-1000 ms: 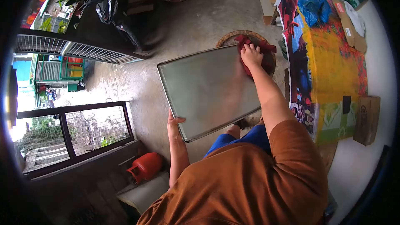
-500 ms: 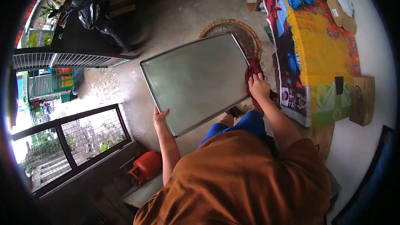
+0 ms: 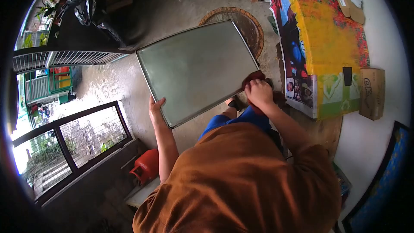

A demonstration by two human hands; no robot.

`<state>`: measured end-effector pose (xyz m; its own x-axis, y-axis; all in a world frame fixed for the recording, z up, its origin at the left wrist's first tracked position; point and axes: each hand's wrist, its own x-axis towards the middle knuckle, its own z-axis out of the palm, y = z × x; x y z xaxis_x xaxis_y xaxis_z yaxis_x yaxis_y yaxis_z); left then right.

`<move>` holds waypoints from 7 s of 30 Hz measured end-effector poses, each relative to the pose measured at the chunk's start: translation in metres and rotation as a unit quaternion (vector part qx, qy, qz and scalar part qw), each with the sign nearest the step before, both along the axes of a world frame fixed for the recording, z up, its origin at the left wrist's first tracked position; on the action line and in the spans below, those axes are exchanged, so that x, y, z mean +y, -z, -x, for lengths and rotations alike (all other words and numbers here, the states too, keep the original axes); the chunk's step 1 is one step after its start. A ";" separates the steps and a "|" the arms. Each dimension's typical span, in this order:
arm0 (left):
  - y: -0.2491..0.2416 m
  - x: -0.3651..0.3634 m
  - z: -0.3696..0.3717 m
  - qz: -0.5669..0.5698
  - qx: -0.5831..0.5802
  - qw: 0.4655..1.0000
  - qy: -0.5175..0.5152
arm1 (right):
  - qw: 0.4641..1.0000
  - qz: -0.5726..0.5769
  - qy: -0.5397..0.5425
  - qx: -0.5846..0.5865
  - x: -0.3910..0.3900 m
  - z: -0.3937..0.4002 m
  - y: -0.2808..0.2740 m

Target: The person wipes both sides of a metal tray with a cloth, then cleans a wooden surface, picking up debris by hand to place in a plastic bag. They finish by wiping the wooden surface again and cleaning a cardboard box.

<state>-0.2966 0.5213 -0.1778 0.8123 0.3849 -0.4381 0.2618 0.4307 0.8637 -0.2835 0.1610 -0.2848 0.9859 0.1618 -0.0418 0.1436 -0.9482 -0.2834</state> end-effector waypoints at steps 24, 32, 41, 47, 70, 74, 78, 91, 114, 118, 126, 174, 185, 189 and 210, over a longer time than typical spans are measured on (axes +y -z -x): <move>0.002 -0.002 0.000 0.054 -0.106 0.992 0.049 | 0.853 -0.499 -0.152 0.005 0.184 -0.052 -0.174; 0.008 -0.005 0.009 0.022 -0.045 0.998 0.025 | 0.938 -0.260 -0.145 -0.176 0.186 -0.079 -0.051; 0.027 -0.020 0.027 0.039 -0.014 0.999 -0.022 | 0.973 -0.013 0.231 -0.023 0.054 -0.185 0.062; 0.027 -0.012 0.019 0.048 -0.025 0.998 -0.029 | 0.979 -0.196 -0.022 -0.043 0.121 -0.093 -0.019; 0.002 -0.001 -0.025 0.018 -0.057 0.998 0.002 | 0.966 -0.005 0.258 -0.023 -0.068 -0.175 0.023; -0.004 -0.005 -0.028 0.023 -0.072 0.997 0.027 | 0.971 -0.106 0.211 -0.048 -0.035 -0.211 -0.019; -0.019 -0.019 -0.036 0.005 -0.073 0.997 0.021 | 0.974 -0.185 0.132 -0.010 0.000 -0.224 0.005; -0.096 -0.042 -0.081 -0.091 -0.261 0.957 0.088 | 0.928 -0.207 0.054 0.306 -0.104 -0.137 0.035; -0.024 0.041 -0.055 -0.043 -0.208 0.963 0.164 | 0.785 -0.570 0.160 0.184 -0.082 -0.217 -0.020; -0.015 0.054 -0.054 -0.061 -0.201 0.964 0.161 | 0.702 -0.644 0.145 0.266 -0.073 -0.222 -0.031; 0.021 0.045 -0.089 -0.214 -0.159 0.964 0.017 | 0.751 -0.639 0.147 0.077 -0.067 -0.200 -0.092; 0.097 0.005 0.010 0.204 0.231 0.951 0.015 | 0.990 -0.084 0.094 0.069 -0.030 -0.103 -0.159; 0.145 0.003 0.035 0.113 0.240 0.964 0.001 | 0.926 -0.105 -0.350 0.090 0.199 -0.058 -0.006; 0.126 -0.014 0.036 0.067 0.272 0.960 -0.001 | 0.979 -0.100 -0.168 0.051 0.173 -0.112 0.022; 0.138 0.004 0.013 -0.002 0.210 0.978 -0.001 | 0.993 0.048 -0.023 -0.103 0.014 -0.029 0.002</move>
<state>-0.3098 0.5256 -0.3154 0.5598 0.3893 -0.7315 0.5928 0.4287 0.6818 -0.2541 0.1749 -0.2870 0.9671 0.2109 0.1423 0.2320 -0.9607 -0.1526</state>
